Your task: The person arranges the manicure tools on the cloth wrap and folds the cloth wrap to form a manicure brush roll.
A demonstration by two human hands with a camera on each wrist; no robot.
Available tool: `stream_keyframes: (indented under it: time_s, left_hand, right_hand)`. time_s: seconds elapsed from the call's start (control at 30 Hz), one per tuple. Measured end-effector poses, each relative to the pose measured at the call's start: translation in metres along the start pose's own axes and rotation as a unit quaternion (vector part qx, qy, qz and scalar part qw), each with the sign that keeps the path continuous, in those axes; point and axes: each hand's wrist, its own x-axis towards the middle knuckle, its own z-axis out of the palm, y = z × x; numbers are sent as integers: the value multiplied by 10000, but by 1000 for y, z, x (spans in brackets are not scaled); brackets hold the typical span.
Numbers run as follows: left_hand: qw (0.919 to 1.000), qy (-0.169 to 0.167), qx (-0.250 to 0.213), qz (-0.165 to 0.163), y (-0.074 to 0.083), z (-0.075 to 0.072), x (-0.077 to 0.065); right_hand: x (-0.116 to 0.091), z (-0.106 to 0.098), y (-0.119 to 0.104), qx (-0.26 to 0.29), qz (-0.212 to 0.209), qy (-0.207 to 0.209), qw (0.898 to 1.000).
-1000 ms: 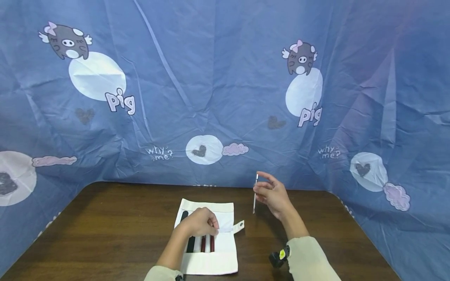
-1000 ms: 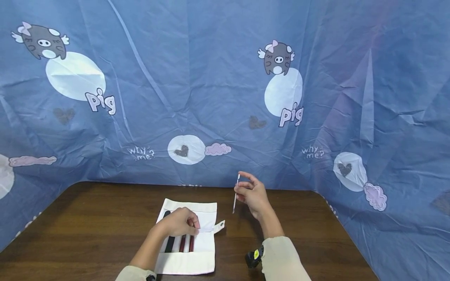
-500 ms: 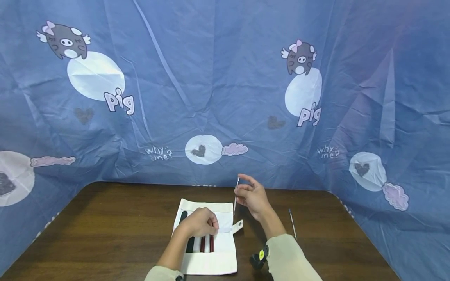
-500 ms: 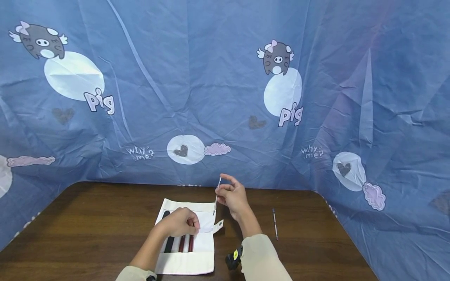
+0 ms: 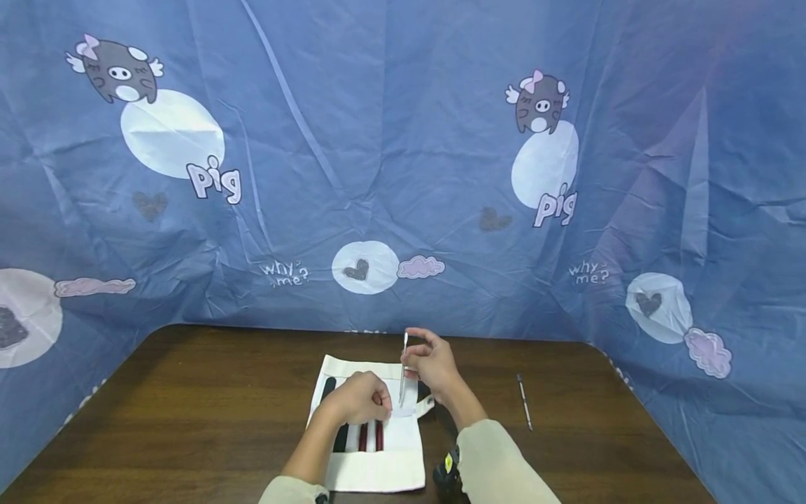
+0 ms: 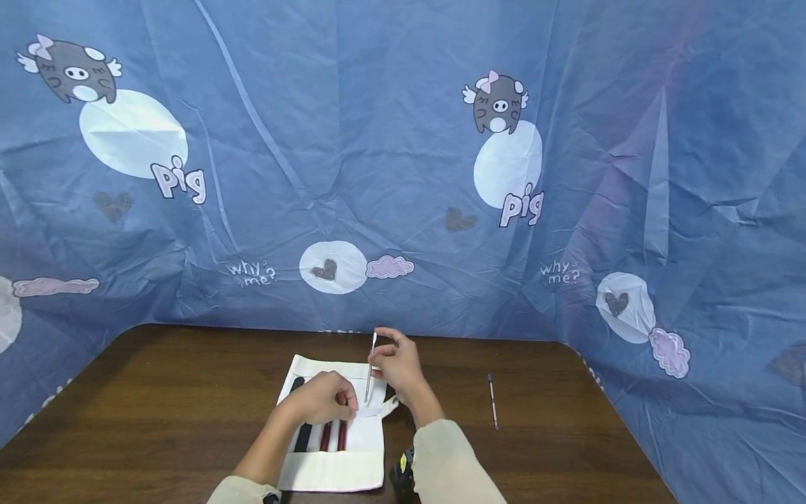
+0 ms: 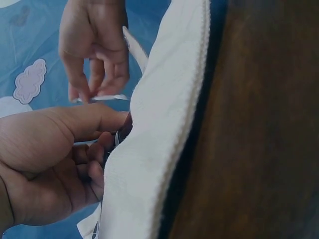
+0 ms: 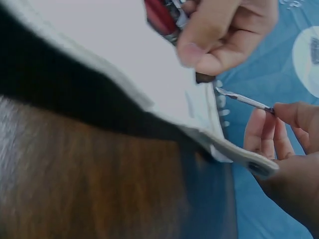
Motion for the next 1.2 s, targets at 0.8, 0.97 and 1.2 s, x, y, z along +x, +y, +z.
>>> stream_keyframes:
  time_s: [0.8, 0.97, 1.2]
  left_hand:
    - [9999, 40, 146, 0, -1, 1, 2]
    - [9999, 41, 102, -38, -1, 2, 2]
    - [10000, 75, 23, -14, -2, 2, 1]
  right_hand:
    - [1, 8, 12, -1292, 86, -507, 9903]
    - [0, 5, 16, -1128, 145, -623, 9916]
    - [-1, 5, 17, -1032, 130, -736, 9918]
